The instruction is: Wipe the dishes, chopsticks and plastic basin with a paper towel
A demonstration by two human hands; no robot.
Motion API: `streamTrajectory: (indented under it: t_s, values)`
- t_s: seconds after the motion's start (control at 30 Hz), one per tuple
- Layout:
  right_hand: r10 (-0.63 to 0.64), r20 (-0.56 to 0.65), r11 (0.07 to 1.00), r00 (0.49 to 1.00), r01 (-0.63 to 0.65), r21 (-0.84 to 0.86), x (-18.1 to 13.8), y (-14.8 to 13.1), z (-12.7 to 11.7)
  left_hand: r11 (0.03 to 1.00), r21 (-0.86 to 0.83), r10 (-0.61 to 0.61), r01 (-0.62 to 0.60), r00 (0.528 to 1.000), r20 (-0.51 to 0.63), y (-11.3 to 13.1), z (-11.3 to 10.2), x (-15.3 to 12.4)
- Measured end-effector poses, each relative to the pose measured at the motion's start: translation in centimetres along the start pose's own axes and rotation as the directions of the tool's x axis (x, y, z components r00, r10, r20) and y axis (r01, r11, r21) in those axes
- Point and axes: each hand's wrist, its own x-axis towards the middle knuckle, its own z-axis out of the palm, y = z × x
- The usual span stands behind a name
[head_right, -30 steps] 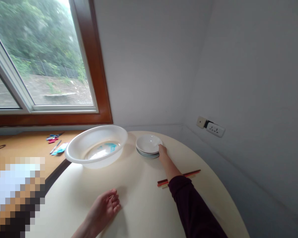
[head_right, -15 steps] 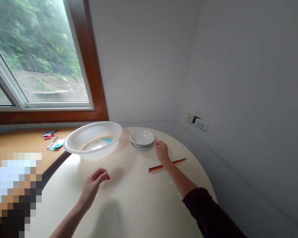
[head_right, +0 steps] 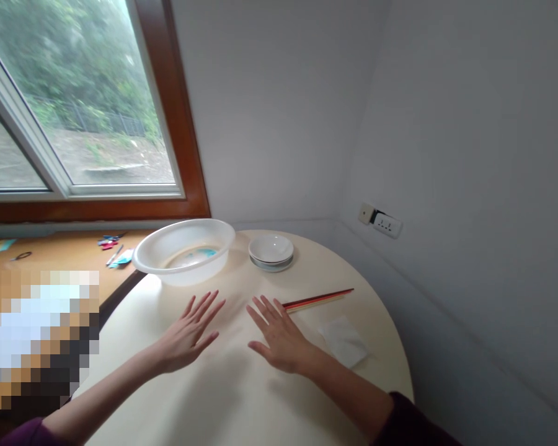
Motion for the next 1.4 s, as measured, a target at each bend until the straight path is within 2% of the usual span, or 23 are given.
streamTrajectory:
  t_s: [0.13,0.3,0.4,0.57,0.77,0.97,1.17,1.27,1.4]
  values:
    - [0.025,0.054,0.997,0.998,-0.029,0.065,0.0,-0.3,0.0,1.0,0.01,-0.027,0.027,1.0,-0.004,-0.2,0.7,0.1]
    - [0.023,0.163,0.986,0.986,-0.049,0.158,-0.7,-0.2,2.1,0.999,-0.043,0.017,-0.01,0.989,0.15,-0.3,3.5,-1.1]
    - [0.063,0.207,0.973,0.976,-0.106,0.203,-1.1,-0.2,3.2,0.999,-0.049,-0.002,0.011,0.983,0.182,-0.3,4.6,-1.7]
    - [0.09,0.239,0.968,0.967,-0.142,0.208,-0.8,-0.2,3.2,0.999,-0.037,-0.013,0.019,0.985,0.17,-0.4,4.8,-1.8]
    - [0.075,0.242,0.969,0.967,-0.128,0.213,-0.9,-0.2,3.0,0.999,-0.043,-0.016,0.024,0.985,0.17,-0.3,4.7,-1.8]
    - [0.077,0.252,0.968,0.965,-0.133,0.213,-0.9,-0.4,2.9,0.999,-0.045,-0.004,0.01,0.992,0.125,-0.3,4.9,-1.9]
    - [0.071,0.248,0.968,0.966,-0.127,0.218,-0.8,-0.3,2.8,0.993,-0.099,-0.055,0.066,0.992,0.112,0.0,4.8,-1.7]
    - [0.062,0.211,0.968,0.975,-0.11,0.224,-0.8,-0.1,3.2,0.981,-0.143,-0.129,0.129,0.992,0.009,0.8,4.8,-0.7]
    - [0.073,0.147,0.969,0.986,-0.105,0.224,-0.7,0.0,3.8,0.952,-0.223,-0.246,0.21,0.958,-0.146,1.5,5.4,2.0]
